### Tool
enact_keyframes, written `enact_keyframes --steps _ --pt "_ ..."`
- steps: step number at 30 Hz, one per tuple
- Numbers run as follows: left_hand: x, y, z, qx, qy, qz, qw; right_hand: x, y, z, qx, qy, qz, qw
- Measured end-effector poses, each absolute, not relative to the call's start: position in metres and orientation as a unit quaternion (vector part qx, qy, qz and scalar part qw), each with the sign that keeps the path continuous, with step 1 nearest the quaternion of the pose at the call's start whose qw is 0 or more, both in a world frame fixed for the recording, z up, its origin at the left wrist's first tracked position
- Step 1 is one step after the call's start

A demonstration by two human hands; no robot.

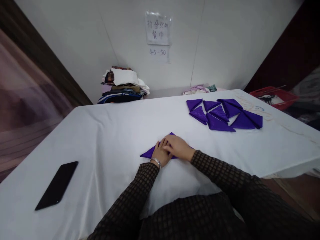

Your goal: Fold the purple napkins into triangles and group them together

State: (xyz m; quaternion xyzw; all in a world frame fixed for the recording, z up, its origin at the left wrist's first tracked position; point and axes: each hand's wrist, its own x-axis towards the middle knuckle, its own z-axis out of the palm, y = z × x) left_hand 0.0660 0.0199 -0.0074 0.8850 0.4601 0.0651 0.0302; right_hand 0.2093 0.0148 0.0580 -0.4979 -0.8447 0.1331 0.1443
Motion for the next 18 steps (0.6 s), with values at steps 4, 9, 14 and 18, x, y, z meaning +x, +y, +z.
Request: enact_keyframes --steps 4,9,14,18 --pt "0.063 0.022 -0.008 0.898 0.439 0.018 0.004 0.186 -0.011 0.038 -0.441 -0.868 0.143 0.179" --pt "0.064 0.024 -0.004 0.895 0.446 -0.003 0.009 0.199 -0.016 0.016 -0.472 -0.851 0.165 0.158" --pt "0.068 0.024 -0.004 0.879 0.476 0.026 0.021 0.237 -0.019 0.008 -0.462 -0.871 0.123 0.112" --pt "0.069 0.024 -0.005 0.874 0.482 0.053 0.026 0.278 -0.030 0.006 -0.466 -0.877 0.086 0.078"
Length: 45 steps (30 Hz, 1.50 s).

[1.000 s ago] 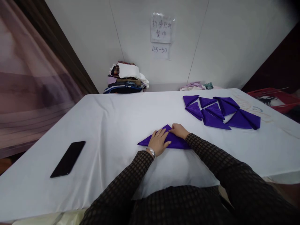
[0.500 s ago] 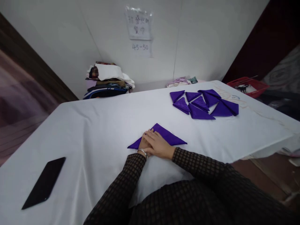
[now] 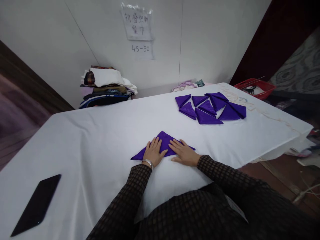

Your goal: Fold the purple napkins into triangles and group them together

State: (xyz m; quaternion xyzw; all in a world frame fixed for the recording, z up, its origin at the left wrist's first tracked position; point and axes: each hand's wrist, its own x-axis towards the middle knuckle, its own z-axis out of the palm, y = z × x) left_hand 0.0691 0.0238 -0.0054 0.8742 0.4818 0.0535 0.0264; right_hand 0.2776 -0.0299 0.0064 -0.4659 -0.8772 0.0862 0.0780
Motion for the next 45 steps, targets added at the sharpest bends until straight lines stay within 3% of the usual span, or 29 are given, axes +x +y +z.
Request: enact_keyframes --steps 10,15,19,27,35,45 --pt "0.070 0.024 -0.004 0.873 0.483 0.061 0.041 0.359 -0.067 0.005 -0.517 -0.851 0.078 0.043" --pt "0.070 0.025 -0.004 0.873 0.482 0.065 0.039 0.389 -0.074 0.011 -0.616 -0.784 0.058 0.055" --pt "0.070 0.025 -0.004 0.874 0.481 0.063 0.037 0.357 -0.074 0.029 -0.601 -0.790 0.045 0.108" --pt "0.068 0.022 -0.002 0.881 0.470 0.035 0.034 0.228 -0.037 0.028 -0.446 -0.870 0.138 0.157" --pt "0.068 0.020 -0.002 0.882 0.467 0.033 0.053 0.228 -0.013 -0.003 -0.475 -0.864 0.117 0.117" --pt "0.009 0.029 0.001 0.853 0.517 0.039 0.063 0.229 -0.017 -0.003 -0.462 -0.877 0.089 0.096"
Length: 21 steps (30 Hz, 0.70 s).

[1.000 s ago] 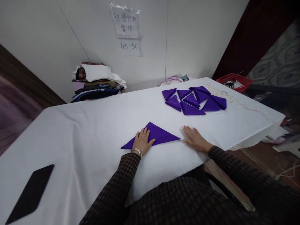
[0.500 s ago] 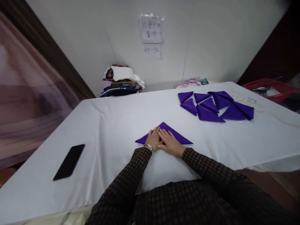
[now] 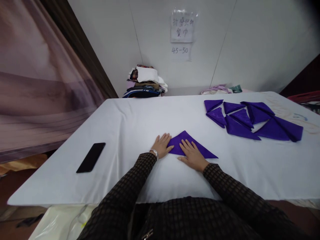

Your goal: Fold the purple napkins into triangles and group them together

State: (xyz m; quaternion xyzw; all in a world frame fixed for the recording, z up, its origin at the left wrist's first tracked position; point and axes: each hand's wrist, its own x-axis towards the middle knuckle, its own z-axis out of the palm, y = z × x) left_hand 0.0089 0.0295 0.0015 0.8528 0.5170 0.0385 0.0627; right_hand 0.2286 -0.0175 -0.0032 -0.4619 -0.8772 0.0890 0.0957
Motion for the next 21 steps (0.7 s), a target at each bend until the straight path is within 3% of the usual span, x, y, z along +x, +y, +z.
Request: enact_keyframes --steps 4,10,21 --pt "-0.030 0.041 -0.003 0.813 0.573 0.083 0.067 0.229 -0.017 -0.001 -0.463 -0.876 0.093 0.094" --pt "-0.067 0.028 -0.006 0.753 0.586 0.274 0.120 0.230 -0.017 -0.003 -0.465 -0.875 0.098 0.097" --pt "-0.050 -0.015 0.005 0.790 0.563 0.190 0.151 0.252 -0.014 -0.001 -0.428 -0.895 0.105 0.076"
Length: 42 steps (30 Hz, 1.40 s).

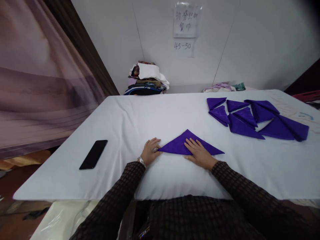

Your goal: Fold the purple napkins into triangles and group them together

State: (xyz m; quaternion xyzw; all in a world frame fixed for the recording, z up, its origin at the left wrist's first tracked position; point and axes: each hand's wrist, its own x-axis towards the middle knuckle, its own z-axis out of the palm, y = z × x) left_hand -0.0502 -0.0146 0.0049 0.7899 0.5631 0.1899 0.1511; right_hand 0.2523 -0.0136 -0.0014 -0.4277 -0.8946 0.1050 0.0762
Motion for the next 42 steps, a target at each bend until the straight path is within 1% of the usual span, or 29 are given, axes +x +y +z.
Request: enact_keyframes --steps 5,10,13,26,35,42 --pt "-0.041 -0.024 0.005 0.813 0.526 0.194 0.157 0.264 -0.009 0.005 -0.408 -0.903 0.119 0.057" --pt "-0.038 -0.035 0.006 0.829 0.502 0.165 0.180 0.273 -0.006 0.008 -0.391 -0.909 0.133 0.053" --pt "-0.039 -0.040 0.004 0.828 0.500 0.171 0.185 0.275 -0.006 0.006 -0.384 -0.912 0.137 0.052" --pt "-0.027 -0.046 -0.002 0.792 0.540 0.237 0.156 0.273 -0.006 0.008 -0.376 -0.912 0.152 0.060" --pt "-0.026 -0.057 -0.001 0.746 0.559 0.344 0.113 0.274 -0.005 0.008 -0.371 -0.911 0.166 0.066" --pt "-0.028 -0.058 -0.003 0.776 0.543 0.299 0.117 0.276 -0.004 0.009 -0.363 -0.912 0.179 0.063"
